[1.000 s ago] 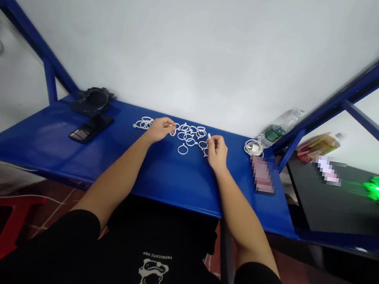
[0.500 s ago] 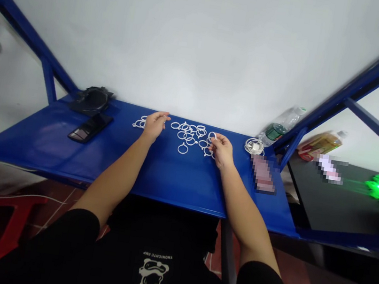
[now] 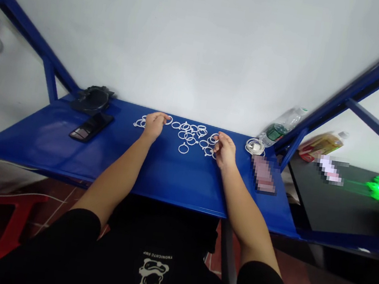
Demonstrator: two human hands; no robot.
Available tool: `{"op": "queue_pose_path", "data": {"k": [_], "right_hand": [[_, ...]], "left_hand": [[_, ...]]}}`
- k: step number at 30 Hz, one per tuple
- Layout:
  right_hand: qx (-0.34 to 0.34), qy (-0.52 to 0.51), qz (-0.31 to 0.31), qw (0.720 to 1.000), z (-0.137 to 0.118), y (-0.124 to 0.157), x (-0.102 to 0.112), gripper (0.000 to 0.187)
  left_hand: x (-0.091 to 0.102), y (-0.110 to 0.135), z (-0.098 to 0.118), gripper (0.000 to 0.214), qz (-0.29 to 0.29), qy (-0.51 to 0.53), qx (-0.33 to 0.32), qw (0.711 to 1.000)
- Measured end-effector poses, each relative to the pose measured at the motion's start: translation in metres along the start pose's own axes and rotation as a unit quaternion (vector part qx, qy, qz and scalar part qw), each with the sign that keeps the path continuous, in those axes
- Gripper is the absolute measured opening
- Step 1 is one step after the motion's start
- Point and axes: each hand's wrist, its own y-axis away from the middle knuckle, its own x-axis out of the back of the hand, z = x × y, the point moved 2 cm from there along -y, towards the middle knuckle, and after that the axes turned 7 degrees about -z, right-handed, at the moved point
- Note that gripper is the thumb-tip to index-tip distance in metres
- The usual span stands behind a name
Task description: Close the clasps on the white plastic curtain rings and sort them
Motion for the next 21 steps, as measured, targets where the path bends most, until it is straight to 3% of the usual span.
{"op": "queue_pose_path", "data": {"k": [6, 11, 16, 19, 21], "right_hand": [[-0.012, -0.018, -0.013, 1.000, -0.002, -0.001, 0.000, 0.027], [-0.016, -0.007, -0.023, 1.000, -0.001, -0.002, 0.002, 0.021], [-0.019, -0.013, -0.018, 1.000, 0.000, -0.002, 0.003, 0.015], [0.000, 0.006, -0.029, 1.000, 0.001, -0.003, 0.004, 0.010], [0.009, 0.016, -0.026, 0.999, 0.001, -0.003, 0.005, 0.008]], "left_hand": [[0.010, 0.000, 0.003, 0.029, 0.025, -0.073, -0.014, 0.997], [0.028, 0.000, 0.008, 0.025, 0.048, -0.243, -0.039, 0.968], [0.047, -0.003, 0.010, 0.013, 0.094, -0.308, 0.010, 0.947], [0.041, -0.003, 0.013, 0.012, 0.082, -0.277, -0.009, 0.957], [0.026, 0.001, 0.014, 0.012, 0.040, -0.262, -0.036, 0.963]]}}
